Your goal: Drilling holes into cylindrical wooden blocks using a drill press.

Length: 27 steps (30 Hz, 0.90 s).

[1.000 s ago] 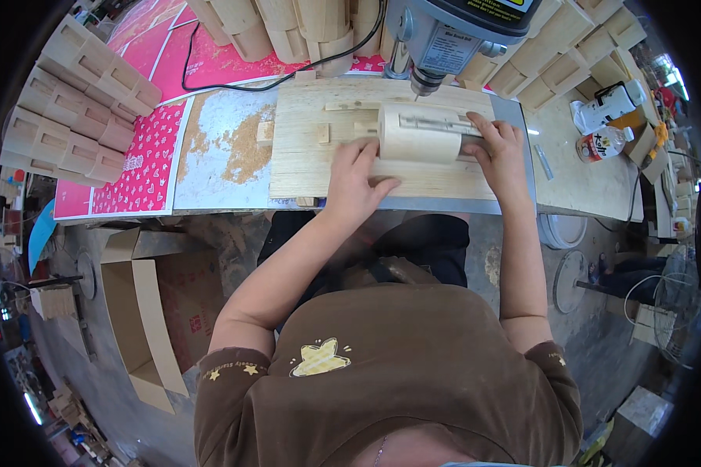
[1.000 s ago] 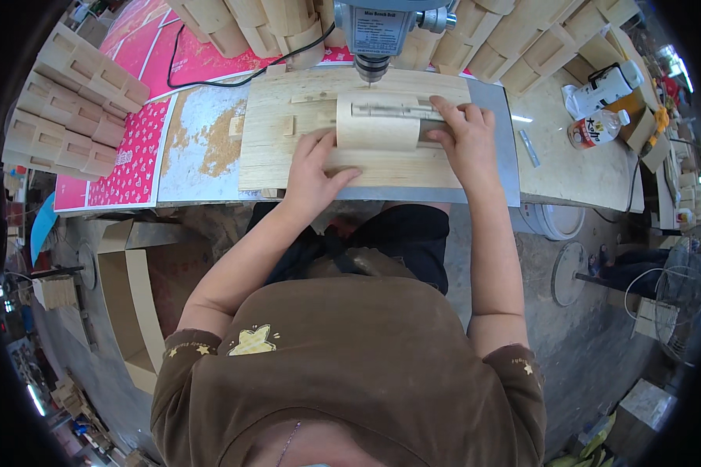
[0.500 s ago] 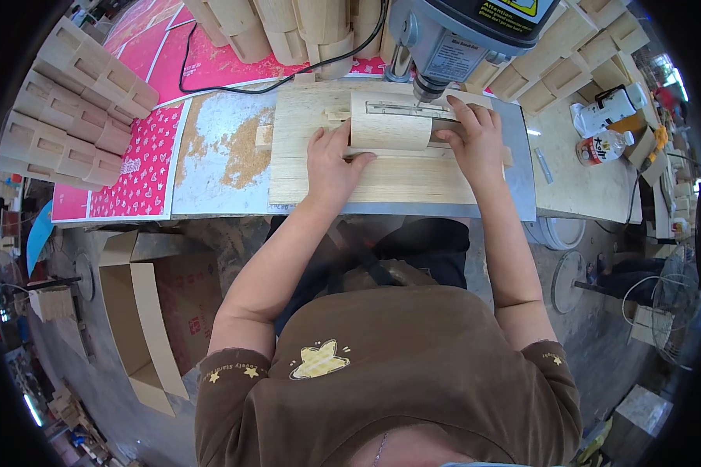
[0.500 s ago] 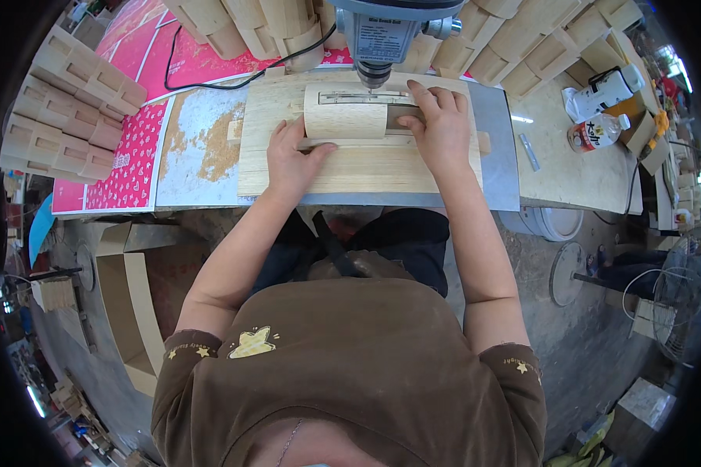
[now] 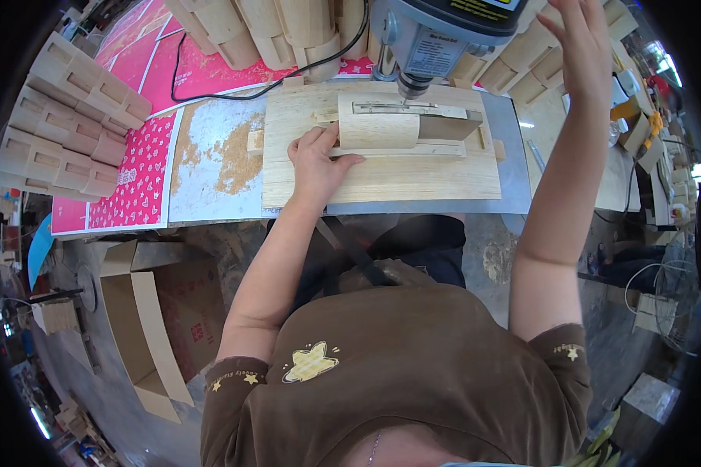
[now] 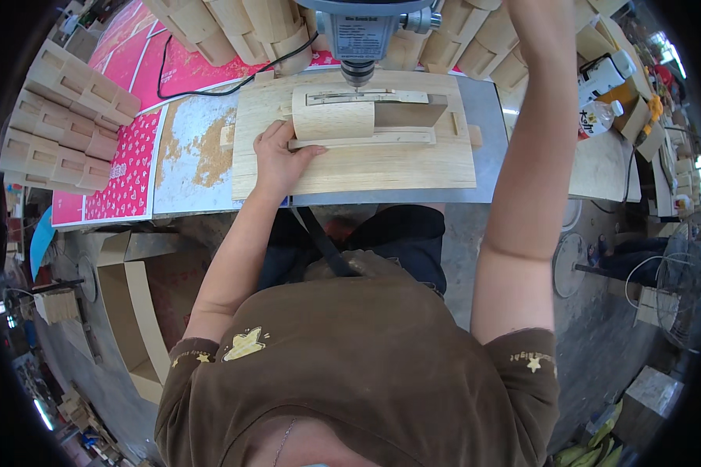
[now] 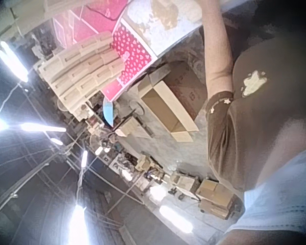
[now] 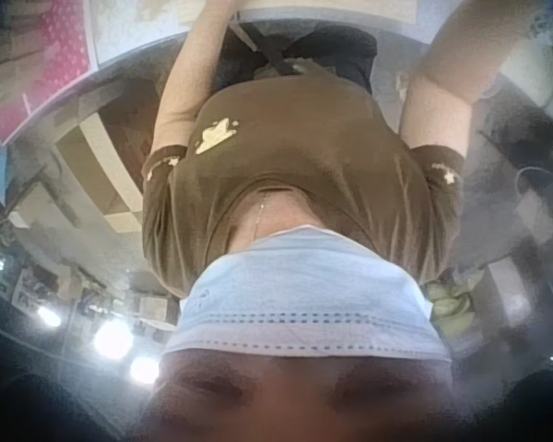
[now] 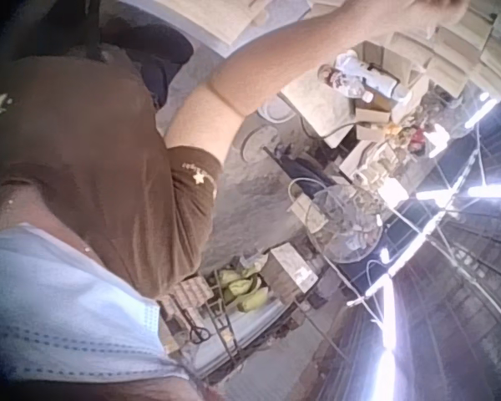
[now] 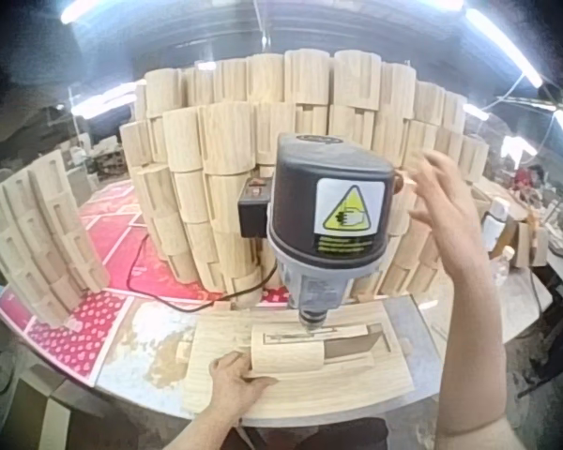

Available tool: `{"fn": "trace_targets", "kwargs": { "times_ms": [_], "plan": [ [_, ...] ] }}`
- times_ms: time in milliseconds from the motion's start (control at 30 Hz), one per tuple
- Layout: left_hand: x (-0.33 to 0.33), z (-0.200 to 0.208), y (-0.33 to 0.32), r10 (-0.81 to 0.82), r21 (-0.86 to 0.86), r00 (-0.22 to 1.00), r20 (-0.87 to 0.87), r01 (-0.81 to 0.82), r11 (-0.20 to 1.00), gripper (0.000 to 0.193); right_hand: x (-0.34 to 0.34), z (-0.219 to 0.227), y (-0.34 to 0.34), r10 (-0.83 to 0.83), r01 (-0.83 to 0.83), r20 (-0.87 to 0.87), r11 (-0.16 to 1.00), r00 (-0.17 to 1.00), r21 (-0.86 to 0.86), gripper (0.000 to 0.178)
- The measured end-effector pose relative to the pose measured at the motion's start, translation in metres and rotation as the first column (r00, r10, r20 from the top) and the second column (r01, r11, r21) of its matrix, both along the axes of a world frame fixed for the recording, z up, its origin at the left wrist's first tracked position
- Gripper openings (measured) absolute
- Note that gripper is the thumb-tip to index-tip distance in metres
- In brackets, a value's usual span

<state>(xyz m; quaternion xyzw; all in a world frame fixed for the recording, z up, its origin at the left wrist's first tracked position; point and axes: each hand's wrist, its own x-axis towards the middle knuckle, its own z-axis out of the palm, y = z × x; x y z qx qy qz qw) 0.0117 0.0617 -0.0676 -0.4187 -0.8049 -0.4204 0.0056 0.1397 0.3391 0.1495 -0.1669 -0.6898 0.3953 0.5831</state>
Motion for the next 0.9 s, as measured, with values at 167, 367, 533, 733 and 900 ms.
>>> {"fn": "trace_targets", "kwargs": {
  "times_ms": [167, 367, 533, 733, 900],
  "plan": [
    [0.002, 0.002, 0.001, 0.007, -0.005, 1.000, -0.011, -0.007, 1.000, 0.061, -0.024, 0.024, -0.046, -0.054, -0.088, 0.351, 0.922, 0.935, 0.378, 0.029],
    [0.000, -0.001, -0.002, -0.002, 0.005, 1.000, -0.023, 0.002, 1.000, 0.059, 0.036, -0.003, -0.094, -0.362, 0.090, 0.473, 0.859, 0.804, 0.504, 0.027],
    [0.001, 0.002, -0.001, 0.004, -0.034, 1.000, -0.008, -0.004, 0.999, 0.060, 0.047, -0.066, -0.124, -0.159, 0.078, 0.256, 0.951, 0.954, 0.298, 0.015],
    [-0.001, -0.002, 0.001, -0.007, -0.010, 1.000, -0.017, 0.007, 1.000, 0.059, 0.032, -0.137, -0.107, -0.119, 0.044, 0.185, 0.930, 0.976, 0.366, 0.010],
    [0.001, -0.002, 0.001, -0.004, -0.005, 1.000, -0.028, 0.004, 1.000, 0.058, 0.040, -0.133, -0.101, -0.150, 0.048, 0.194, 0.892, 0.969, 0.450, 0.008]
  ]
}}
